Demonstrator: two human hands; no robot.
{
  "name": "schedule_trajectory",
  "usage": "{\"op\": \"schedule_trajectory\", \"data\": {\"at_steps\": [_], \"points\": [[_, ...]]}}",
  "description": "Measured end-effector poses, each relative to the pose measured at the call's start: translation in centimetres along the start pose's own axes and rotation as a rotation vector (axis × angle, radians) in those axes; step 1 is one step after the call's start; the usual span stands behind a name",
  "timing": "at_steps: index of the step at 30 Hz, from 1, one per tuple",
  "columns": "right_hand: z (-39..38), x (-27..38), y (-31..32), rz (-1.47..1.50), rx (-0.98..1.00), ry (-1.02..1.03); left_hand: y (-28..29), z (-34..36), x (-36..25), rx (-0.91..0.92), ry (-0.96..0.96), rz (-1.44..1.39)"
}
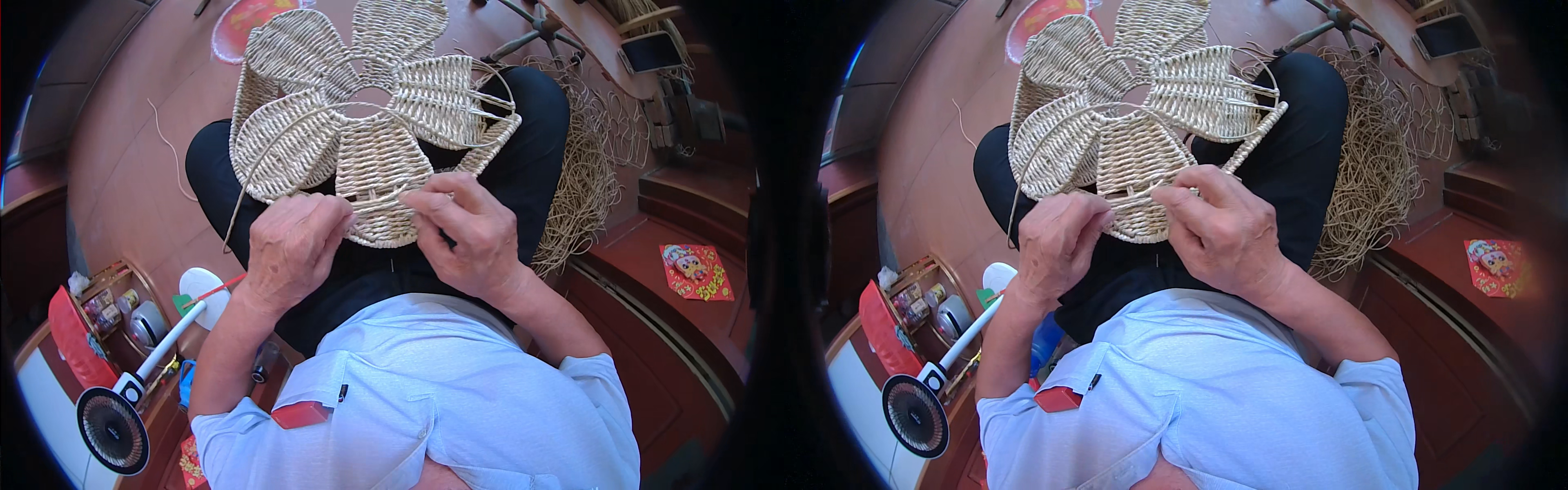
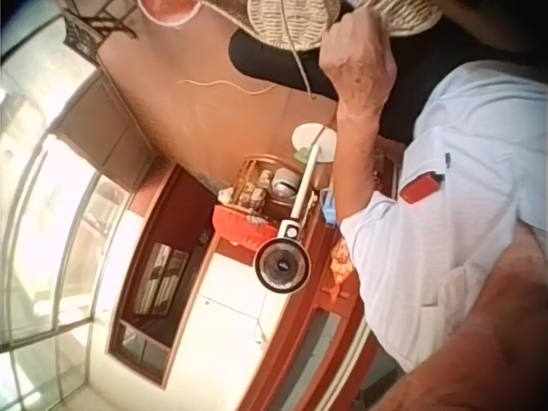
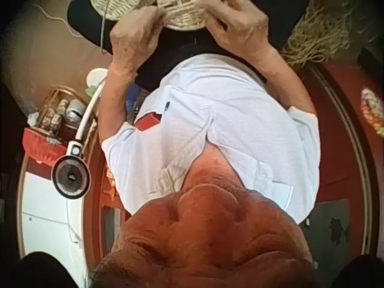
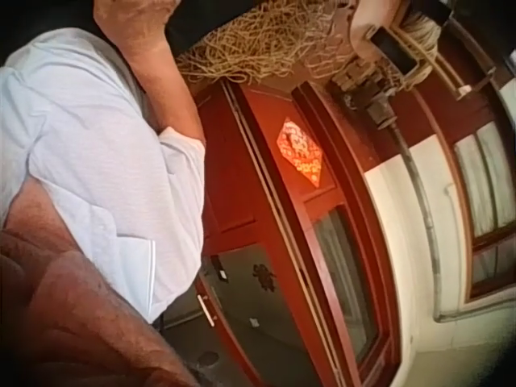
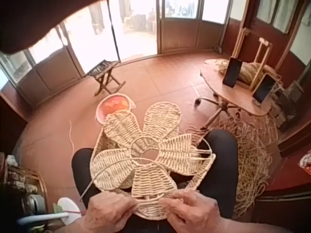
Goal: Weaving straw material into a flower-shaped basket.
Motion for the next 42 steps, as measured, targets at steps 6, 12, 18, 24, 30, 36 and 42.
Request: {"op": "schedule_trajectory", "data": {"at_steps": [6,12,18,24,30,36,42], "points": [[-0.6,0.6,-1.7,-0.081,0.095,0.063,3.1,0.1,0.3,-0.05,-0.209,0.341],[0.1,1.8,-2.7,-0.14,0.179,0.053,5.0,4.0,-0.5,-0.18,-0.239,0.292],[0.0,2.5,-3.3,-0.228,0.268,0.011,1.1,6.2,-6.3,-0.235,-0.489,0.279],[0.1,2.0,-3.8,-0.214,0.28,0.001,0.8,3.8,-5.7,-0.2,-0.406,-0.059],[0.5,1.0,-4.2,-0.159,0.375,-0.119,0.3,-2.8,2.4,-0.332,0.35,-0.264],[0.5,1.0,-3.9,-0.114,0.305,-0.099,-6.4,-2.4,3.3,-0.033,0.782,-1.407],[0.6,1.1,-3.9,-0.112,0.299,-0.089,-9.5,-1.4,4.9,-0.01,0.927,-1.637]]}}
Point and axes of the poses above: each hand's wrist, its own z-axis towards the middle knuckle, its own y-axis out of the back of the hand, x = y × z, the point moved 10 cm from there along z, towards the middle knuckle, and after that the axes turned 7 degrees about -z, right-handed, at the moved point
